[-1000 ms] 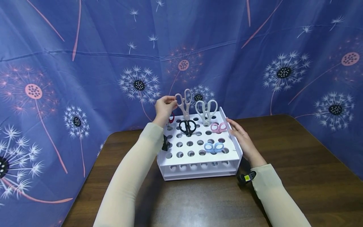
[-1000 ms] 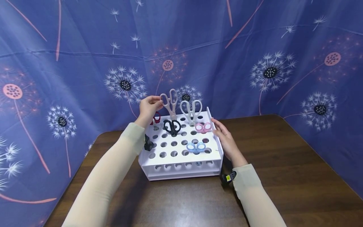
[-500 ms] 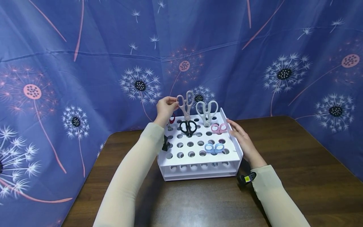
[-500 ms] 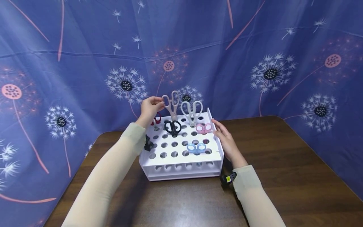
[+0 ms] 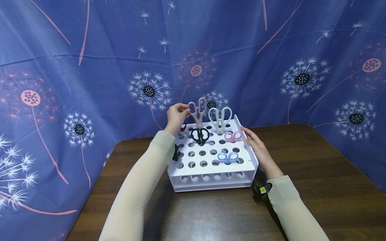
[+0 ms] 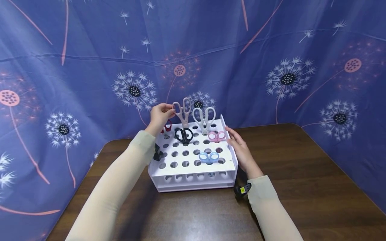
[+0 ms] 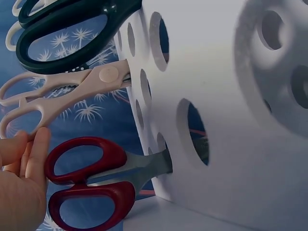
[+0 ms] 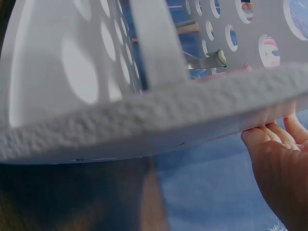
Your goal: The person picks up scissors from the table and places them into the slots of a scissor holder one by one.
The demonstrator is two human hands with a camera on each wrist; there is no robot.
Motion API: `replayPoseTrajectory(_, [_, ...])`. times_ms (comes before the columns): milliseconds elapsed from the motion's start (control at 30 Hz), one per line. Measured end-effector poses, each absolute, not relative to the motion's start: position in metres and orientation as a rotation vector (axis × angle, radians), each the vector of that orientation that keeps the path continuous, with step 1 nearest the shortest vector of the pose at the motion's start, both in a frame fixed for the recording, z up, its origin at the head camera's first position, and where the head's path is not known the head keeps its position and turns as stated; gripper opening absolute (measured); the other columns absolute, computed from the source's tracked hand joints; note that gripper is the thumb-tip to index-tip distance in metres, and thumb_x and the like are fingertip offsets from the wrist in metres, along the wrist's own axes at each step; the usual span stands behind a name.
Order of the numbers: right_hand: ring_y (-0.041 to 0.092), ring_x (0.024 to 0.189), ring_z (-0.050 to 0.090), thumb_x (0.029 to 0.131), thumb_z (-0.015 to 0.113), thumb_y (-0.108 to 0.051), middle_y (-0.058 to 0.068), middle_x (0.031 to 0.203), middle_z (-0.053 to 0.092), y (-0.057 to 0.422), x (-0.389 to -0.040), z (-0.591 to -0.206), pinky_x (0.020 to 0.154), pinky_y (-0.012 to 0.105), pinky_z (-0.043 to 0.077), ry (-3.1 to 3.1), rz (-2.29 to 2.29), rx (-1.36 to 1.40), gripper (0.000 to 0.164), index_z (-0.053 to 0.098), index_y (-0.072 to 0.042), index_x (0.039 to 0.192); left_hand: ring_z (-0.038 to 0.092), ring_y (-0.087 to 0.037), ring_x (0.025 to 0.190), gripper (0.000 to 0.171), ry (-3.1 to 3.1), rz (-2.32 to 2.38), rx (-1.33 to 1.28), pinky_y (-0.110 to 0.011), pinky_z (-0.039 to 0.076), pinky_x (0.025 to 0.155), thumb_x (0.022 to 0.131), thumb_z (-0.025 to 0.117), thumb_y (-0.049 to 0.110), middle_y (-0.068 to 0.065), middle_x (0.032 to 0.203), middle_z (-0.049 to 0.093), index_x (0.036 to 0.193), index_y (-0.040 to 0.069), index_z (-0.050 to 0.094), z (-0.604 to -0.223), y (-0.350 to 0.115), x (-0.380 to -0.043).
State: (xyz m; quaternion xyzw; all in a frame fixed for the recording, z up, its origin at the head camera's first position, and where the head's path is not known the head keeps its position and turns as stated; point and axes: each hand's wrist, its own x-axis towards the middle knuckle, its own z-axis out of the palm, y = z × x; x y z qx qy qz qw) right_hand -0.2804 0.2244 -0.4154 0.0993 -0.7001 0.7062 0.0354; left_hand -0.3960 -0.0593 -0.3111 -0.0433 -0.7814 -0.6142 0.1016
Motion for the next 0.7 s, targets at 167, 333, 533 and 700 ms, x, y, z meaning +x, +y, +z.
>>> replayPoseTrajectory(167, [0.005, 0.129, 0.037, 0.104, 0.040, -0.023, 0.010, 0.162, 0.016, 0.2237, -0.2801, -0.4144, 0.091, 0.011, 0.043, -2.128, 2.193, 0.319, 0.052, 0.027, -0.011, 0.153, 0.069, -0.026, 0.095, 0.020, -2.314, -1.811, -0.145, -0.023, 0.056, 0.080, 0.091, 0.063, 0.000, -0.020, 0.104, 0.068, 0.108, -0.009, 0.066, -0.3116, -0.0602, -0.3963])
replayPoseTrajectory(333, [0.006, 0.132, 0.034, 0.104, 0.040, -0.022, 0.010, 0.163, 0.015, 0.2243, -0.2810, -0.4158, 0.094, 0.010, 0.041, -2.108, 2.199, 0.332, 0.052, 0.027, -0.009, 0.153, 0.070, -0.027, 0.093, 0.017, -2.292, -1.801, -0.165, -0.023, 0.056, 0.079, 0.090, 0.063, -0.002, -0.023, 0.102, 0.069, 0.105, -0.009, 0.067, -0.3121, -0.0592, -0.3958])
replayPoseTrajectory(533, [0.003, 0.128, 0.037, 0.104, 0.040, -0.022, 0.011, 0.162, 0.015, 0.2239, -0.2809, -0.4176, 0.093, 0.010, 0.042, -2.111, 2.196, 0.326, 0.052, 0.028, -0.009, 0.153, 0.070, -0.026, 0.092, 0.013, -2.309, -1.767, -0.153, -0.023, 0.056, 0.078, 0.090, 0.064, 0.001, -0.020, 0.098, 0.069, 0.101, -0.005, 0.068, -0.3133, -0.0598, -0.3961])
replayPoseTrajectory(700, [0.004, 0.127, 0.038, 0.104, 0.039, -0.021, 0.012, 0.162, 0.016, 0.2237, -0.2808, -0.4169, 0.092, 0.011, 0.043, -2.104, 2.196, 0.344, 0.051, 0.028, -0.008, 0.153, 0.071, -0.027, 0.093, 0.015, -2.326, -1.710, -0.165, -0.024, 0.056, 0.078, 0.090, 0.065, 0.002, -0.020, 0.099, 0.070, 0.103, -0.005, 0.069, -0.3123, -0.0597, -0.3961])
